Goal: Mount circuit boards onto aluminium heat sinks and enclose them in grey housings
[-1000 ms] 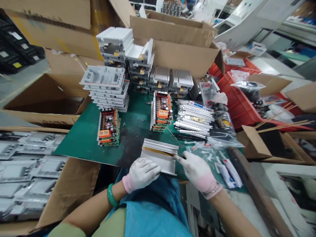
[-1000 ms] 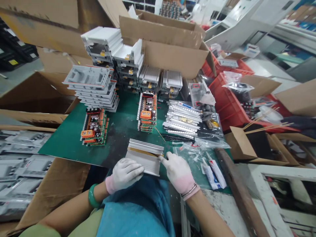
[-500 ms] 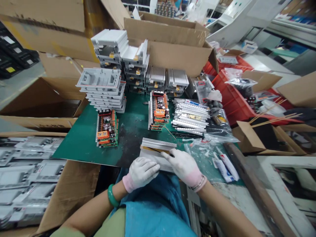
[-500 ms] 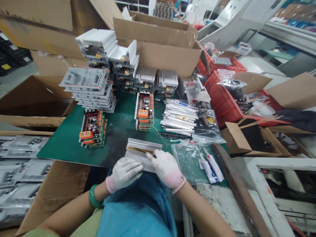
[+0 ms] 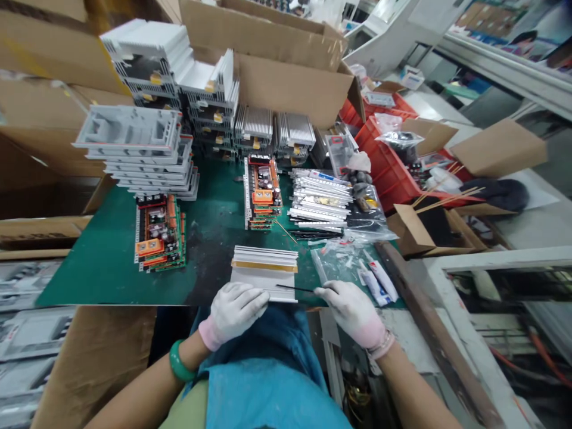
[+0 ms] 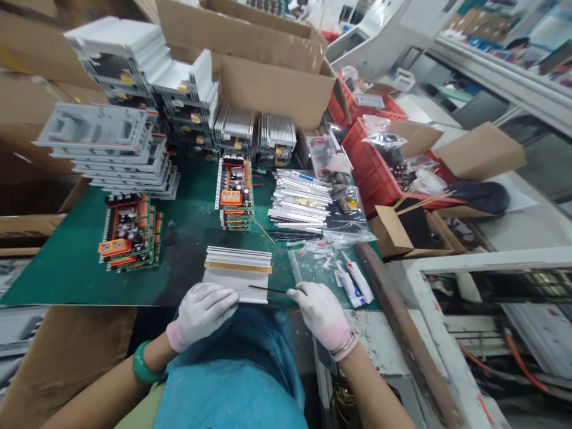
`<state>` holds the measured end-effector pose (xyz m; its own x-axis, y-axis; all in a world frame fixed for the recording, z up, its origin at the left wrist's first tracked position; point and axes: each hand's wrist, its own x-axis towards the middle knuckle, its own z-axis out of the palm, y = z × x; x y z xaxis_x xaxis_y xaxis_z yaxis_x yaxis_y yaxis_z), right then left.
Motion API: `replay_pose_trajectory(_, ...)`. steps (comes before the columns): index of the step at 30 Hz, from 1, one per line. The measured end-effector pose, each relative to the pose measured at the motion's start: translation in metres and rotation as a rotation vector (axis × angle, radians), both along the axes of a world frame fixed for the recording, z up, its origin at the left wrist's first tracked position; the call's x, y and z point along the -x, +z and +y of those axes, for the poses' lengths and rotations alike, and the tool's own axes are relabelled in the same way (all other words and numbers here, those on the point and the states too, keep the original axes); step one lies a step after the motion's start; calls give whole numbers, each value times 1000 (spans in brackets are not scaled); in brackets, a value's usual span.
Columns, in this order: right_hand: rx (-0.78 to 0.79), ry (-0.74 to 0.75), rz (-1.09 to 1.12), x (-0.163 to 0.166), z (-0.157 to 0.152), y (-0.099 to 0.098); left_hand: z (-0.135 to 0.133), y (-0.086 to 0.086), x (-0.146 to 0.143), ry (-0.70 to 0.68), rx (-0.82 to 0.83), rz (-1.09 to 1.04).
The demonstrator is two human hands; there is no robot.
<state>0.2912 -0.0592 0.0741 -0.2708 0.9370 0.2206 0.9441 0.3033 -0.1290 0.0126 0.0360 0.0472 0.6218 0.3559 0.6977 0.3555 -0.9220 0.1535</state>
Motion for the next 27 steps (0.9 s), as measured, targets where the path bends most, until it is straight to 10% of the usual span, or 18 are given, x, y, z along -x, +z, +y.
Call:
replay_pose_trajectory(13, -41, -131, 128, -23, -34, -16, 1, 1, -1, 6, 6, 13)
replay_pose_trajectory(27, 108, 128, 186, 29, 27, -10, 4, 10, 6, -61, 21, 123)
